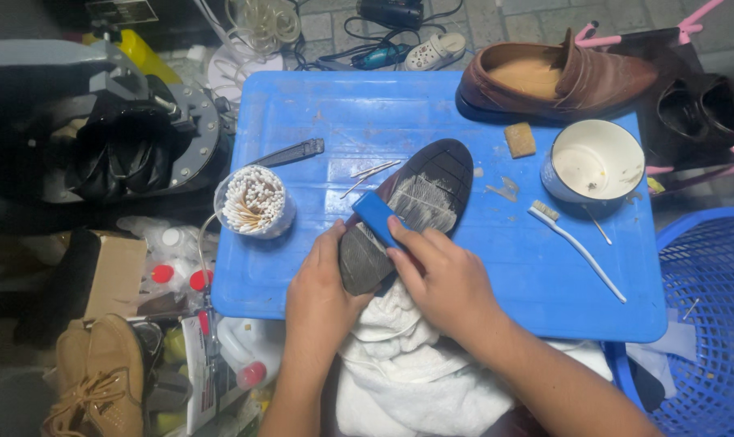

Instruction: The person cleans the sole of a brown leather shoe using cotton swabs and a brush. They repeatedly apply a cleaning agent to the sole, scrub with a brush, and wipe with a cloth.

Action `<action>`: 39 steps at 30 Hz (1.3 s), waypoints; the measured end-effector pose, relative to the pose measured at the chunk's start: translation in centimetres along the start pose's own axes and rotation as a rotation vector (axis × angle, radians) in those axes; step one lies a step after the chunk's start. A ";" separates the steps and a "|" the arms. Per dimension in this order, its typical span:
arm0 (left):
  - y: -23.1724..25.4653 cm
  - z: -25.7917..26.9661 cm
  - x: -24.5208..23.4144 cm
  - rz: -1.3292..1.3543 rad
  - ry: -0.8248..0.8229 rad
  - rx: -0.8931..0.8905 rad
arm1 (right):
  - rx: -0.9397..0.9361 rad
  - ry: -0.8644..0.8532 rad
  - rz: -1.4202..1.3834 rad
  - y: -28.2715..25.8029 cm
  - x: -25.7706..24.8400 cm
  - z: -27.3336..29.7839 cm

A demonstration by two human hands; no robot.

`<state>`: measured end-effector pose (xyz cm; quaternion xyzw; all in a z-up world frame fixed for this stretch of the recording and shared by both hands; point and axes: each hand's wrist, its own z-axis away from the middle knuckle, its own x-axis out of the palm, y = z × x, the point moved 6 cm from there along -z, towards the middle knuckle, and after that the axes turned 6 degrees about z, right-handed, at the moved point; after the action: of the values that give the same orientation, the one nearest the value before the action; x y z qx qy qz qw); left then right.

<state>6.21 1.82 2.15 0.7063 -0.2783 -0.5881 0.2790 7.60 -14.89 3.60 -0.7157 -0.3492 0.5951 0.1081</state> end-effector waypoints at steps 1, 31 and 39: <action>-0.1 0.0 0.0 0.015 0.001 -0.021 | -0.005 0.003 0.035 -0.1 0.2 -0.2; -0.8 0.1 0.4 0.024 -0.003 0.009 | -0.067 0.070 0.083 -0.1 0.5 -0.7; -0.7 0.0 0.2 0.032 -0.002 0.001 | 0.006 0.026 0.022 2.2 -1.0 3.2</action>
<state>6.31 2.19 1.50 0.7012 -0.2901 -0.5843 0.2877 5.38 -17.97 2.22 -0.7266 -0.3383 0.5881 0.1082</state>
